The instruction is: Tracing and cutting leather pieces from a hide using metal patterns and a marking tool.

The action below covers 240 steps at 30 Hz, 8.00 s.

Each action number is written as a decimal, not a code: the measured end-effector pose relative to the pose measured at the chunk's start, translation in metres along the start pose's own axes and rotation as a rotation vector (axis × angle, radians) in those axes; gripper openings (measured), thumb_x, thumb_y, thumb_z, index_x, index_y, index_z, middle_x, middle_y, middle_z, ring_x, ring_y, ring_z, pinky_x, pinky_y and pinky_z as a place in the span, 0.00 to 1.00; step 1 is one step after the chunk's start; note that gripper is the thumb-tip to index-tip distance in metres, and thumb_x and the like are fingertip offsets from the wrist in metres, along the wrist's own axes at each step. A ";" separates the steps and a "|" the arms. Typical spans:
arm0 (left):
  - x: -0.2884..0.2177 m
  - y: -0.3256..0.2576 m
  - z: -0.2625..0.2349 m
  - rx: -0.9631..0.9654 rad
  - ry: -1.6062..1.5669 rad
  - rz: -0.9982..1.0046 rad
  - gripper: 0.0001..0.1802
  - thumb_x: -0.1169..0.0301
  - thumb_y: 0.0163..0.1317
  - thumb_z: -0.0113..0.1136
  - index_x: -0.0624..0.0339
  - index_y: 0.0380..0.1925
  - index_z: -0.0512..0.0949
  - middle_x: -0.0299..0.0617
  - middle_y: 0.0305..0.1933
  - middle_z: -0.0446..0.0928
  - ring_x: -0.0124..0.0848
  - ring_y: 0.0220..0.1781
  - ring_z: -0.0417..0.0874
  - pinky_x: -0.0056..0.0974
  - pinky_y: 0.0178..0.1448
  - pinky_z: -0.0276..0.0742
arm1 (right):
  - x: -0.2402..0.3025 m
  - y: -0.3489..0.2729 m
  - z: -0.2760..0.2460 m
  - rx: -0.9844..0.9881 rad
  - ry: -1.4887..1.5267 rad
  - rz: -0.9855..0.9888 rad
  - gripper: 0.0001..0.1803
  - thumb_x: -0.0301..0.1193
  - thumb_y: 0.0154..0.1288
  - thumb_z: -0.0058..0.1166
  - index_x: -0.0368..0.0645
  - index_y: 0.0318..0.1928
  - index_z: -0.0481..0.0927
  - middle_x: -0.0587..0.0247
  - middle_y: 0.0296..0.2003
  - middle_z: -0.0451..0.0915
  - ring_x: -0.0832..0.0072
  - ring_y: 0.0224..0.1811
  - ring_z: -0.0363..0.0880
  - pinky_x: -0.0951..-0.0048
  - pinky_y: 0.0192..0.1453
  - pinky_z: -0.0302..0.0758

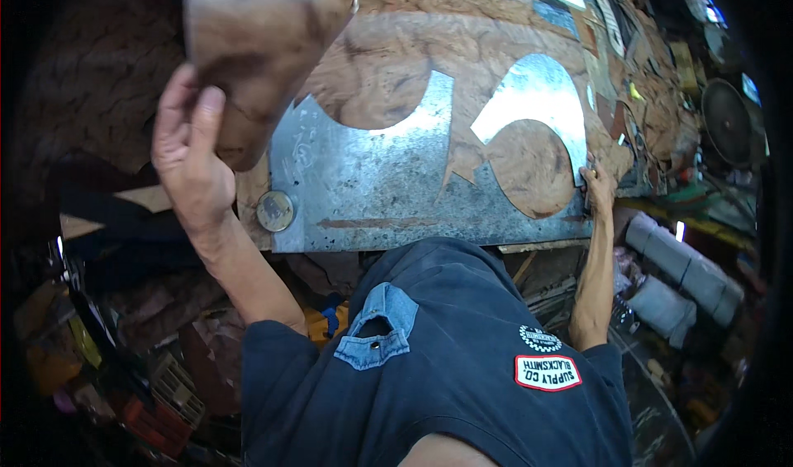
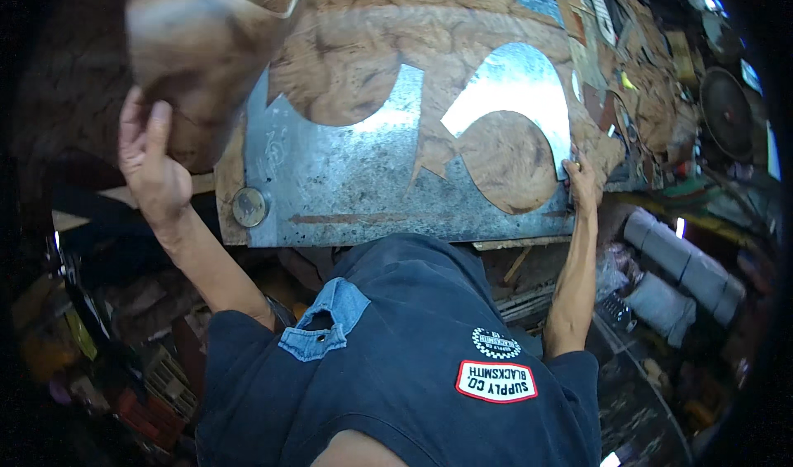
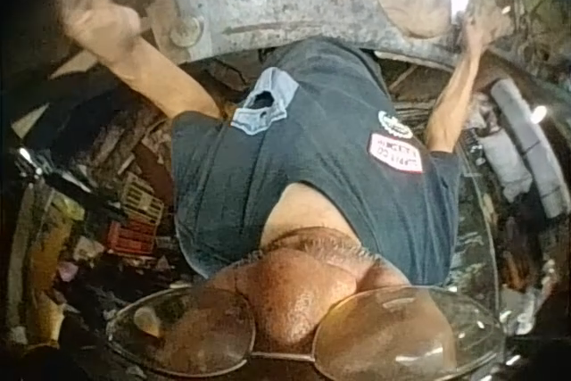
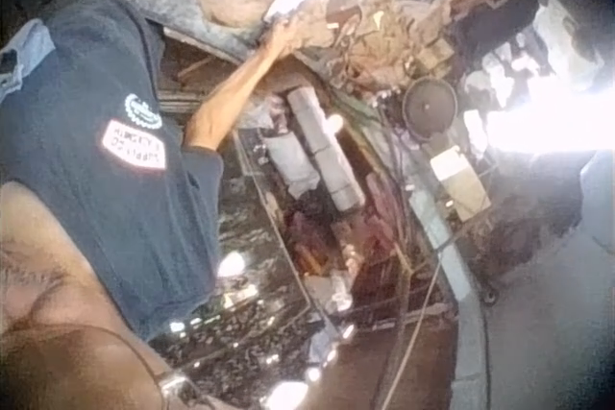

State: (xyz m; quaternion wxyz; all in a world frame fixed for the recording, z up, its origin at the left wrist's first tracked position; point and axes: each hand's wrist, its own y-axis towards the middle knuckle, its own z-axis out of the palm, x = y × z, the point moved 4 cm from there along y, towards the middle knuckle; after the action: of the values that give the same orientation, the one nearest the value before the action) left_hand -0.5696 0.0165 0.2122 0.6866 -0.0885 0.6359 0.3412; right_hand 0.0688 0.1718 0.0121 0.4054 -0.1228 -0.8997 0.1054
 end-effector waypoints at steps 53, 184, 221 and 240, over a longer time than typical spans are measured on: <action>0.166 -0.176 0.133 0.457 1.066 -0.044 0.24 0.68 0.66 0.59 0.70 0.59 0.72 0.61 0.64 0.70 0.54 0.66 0.71 0.47 0.69 0.66 | -0.047 0.045 -0.028 0.091 0.322 0.147 0.26 0.30 0.61 0.60 0.45 0.62 0.76 0.74 0.26 0.76 0.87 0.19 0.70 0.83 0.20 0.66; 0.288 -0.145 0.290 -0.050 0.049 -0.544 0.25 0.75 0.69 0.53 0.66 0.65 0.66 0.53 0.60 0.76 0.41 0.60 0.79 0.40 0.64 0.74 | -0.002 0.001 0.003 0.277 0.388 0.141 0.34 0.25 0.64 0.60 0.36 0.68 0.62 0.70 0.21 0.75 0.83 0.15 0.68 0.81 0.18 0.64; 0.290 -0.161 0.278 0.471 1.061 0.079 0.42 0.47 0.61 0.60 0.55 0.71 0.60 0.50 0.71 0.66 0.52 0.78 0.51 0.56 0.79 0.40 | -0.035 -0.001 0.011 0.234 -0.242 -0.171 0.45 0.35 0.60 0.67 0.32 0.70 0.57 0.49 0.31 0.79 0.65 0.35 0.80 0.65 0.40 0.76; 0.290 -0.138 0.266 0.468 0.972 0.067 0.46 0.49 0.55 0.68 0.58 0.69 0.62 0.51 0.69 0.67 0.51 0.77 0.56 0.56 0.78 0.44 | -0.017 0.006 0.023 0.227 -0.254 -0.322 0.42 0.36 0.63 0.65 0.32 0.70 0.56 0.52 0.32 0.75 0.67 0.35 0.76 0.67 0.40 0.75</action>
State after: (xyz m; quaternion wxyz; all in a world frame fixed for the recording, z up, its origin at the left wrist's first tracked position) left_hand -0.2852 0.1639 -0.0547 0.3031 -0.0604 0.9418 0.1319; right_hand 0.0632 0.1702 -0.0162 0.3118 0.0829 -0.9338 0.1543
